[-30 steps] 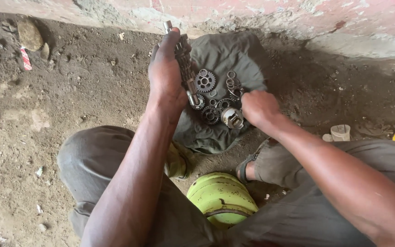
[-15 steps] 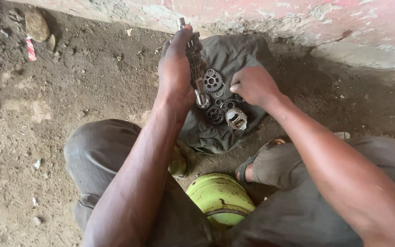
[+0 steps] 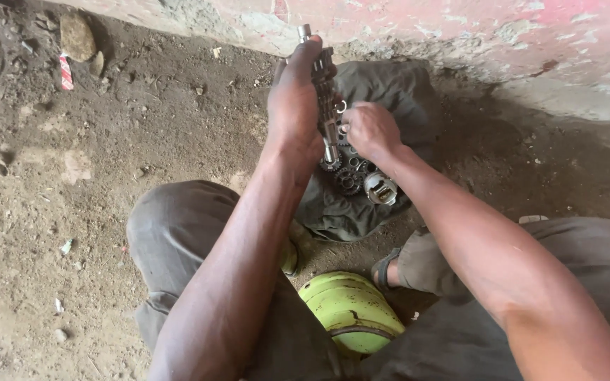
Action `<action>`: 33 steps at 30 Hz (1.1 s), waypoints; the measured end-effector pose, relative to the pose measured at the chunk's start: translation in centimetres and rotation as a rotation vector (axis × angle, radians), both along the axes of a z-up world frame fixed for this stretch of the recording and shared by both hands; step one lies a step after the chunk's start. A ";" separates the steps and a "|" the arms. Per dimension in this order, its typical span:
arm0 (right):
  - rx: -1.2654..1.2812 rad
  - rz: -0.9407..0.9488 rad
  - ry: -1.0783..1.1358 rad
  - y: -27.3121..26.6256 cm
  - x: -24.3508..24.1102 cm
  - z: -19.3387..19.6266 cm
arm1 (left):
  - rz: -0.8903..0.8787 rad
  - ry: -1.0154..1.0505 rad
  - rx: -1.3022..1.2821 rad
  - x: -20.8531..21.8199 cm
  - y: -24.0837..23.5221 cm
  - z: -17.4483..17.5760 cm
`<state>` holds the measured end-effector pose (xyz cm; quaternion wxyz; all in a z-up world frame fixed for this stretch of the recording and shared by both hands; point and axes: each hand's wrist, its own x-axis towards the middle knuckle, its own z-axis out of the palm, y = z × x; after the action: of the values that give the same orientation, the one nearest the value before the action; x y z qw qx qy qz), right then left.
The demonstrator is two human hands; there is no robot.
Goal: The person sits on the ground and assembles a gear shaft by sliding multiple gears and washers onto a metal shaft. They repeatedly pick up individual gears, align them, and slide them into place, occasionally rotating the shaft to check fit.
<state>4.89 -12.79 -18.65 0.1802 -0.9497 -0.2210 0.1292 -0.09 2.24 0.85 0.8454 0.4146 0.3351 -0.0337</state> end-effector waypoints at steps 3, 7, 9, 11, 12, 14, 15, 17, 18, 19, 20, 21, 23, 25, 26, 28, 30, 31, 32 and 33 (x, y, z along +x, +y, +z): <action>-0.012 0.064 -0.061 -0.3 0.2 -0.7 | 0.008 -0.024 -0.042 0.1 0.2 0.4; 0.167 0.023 -0.039 -0.5 0.8 -1.1 | 0.008 -0.030 -0.015 0.0 0.2 1.0; 0.073 0.064 0.038 -0.2 1.2 -1.1 | 0.027 -0.023 -0.007 -0.1 0.1 1.1; 0.029 0.070 0.081 0.1 1.6 -0.5 | 0.028 -0.009 0.002 -0.1 0.2 1.3; -0.012 0.081 0.124 0.4 1.8 -0.2 | 0.033 0.004 0.014 -0.1 0.3 1.4; -0.065 0.077 0.172 1.0 2.1 1.1 | 0.038 0.007 0.020 0.0 0.3 1.2; -0.119 0.073 0.219 1.3 2.3 1.7 | 0.042 0.009 0.025 0.0 0.4 1.2; -0.225 0.046 0.307 2.2 2.9 2.8 | 0.064 0.004 0.007 0.2 0.3 1.1; -0.327 0.020 0.390 2.8 3.2 3.3 | 0.087 -0.004 -0.005 0.3 0.3 1.0; -0.325 0.022 0.392 2.9 4.0 2.0 | 0.088 -0.003 -0.002 0.3 0.4 1.0; -0.352 0.085 0.354 2.9 4.7 0.8 | 0.092 -0.017 0.005 0.3 0.4 1.0; -0.379 0.149 0.315 2.8 5.4 -0.5 | 0.095 -0.030 0.012 0.3 0.4 0.9; -0.395 0.164 0.342 3.3 5.5 0.9 | 0.099 -0.011 0.029 0.4 0.5 1.1; -0.412 0.175 0.374 3.6 5.6 0.8 | 0.097 0.014 0.044 0.2 0.4 1.2; -0.503 0.155 0.373 3.9 6.0 0.0 | 0.089 0.009 0.053 0.2 0.5 1.3; -0.595 0.135 0.372 3.8 6.4 -1.0 | 0.082 0.007 0.060 0.2 0.6 1.3; -0.464 0.209 0.305 3.1 6.4 -1.6 | 0.091 0.000 0.041 0.3 0.6 1.0; -0.466 0.210 0.306 3.2 5.7 -0.1 | 0.091 0.001 0.039 0.4 0.5 0.9; -0.399 0.144 0.317 3.4 4.9 1.3 | 0.099 -0.010 0.032 0.4 0.5 0.8; -0.332 0.078 0.328 3.6 4.1 2.7 | 0.106 -0.022 0.025 0.5 0.4 0.8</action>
<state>9.01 -9.16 -15.96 0.0501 -0.9234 -0.2010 0.3232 0.36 2.66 1.61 0.8443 0.4072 0.3477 0.0198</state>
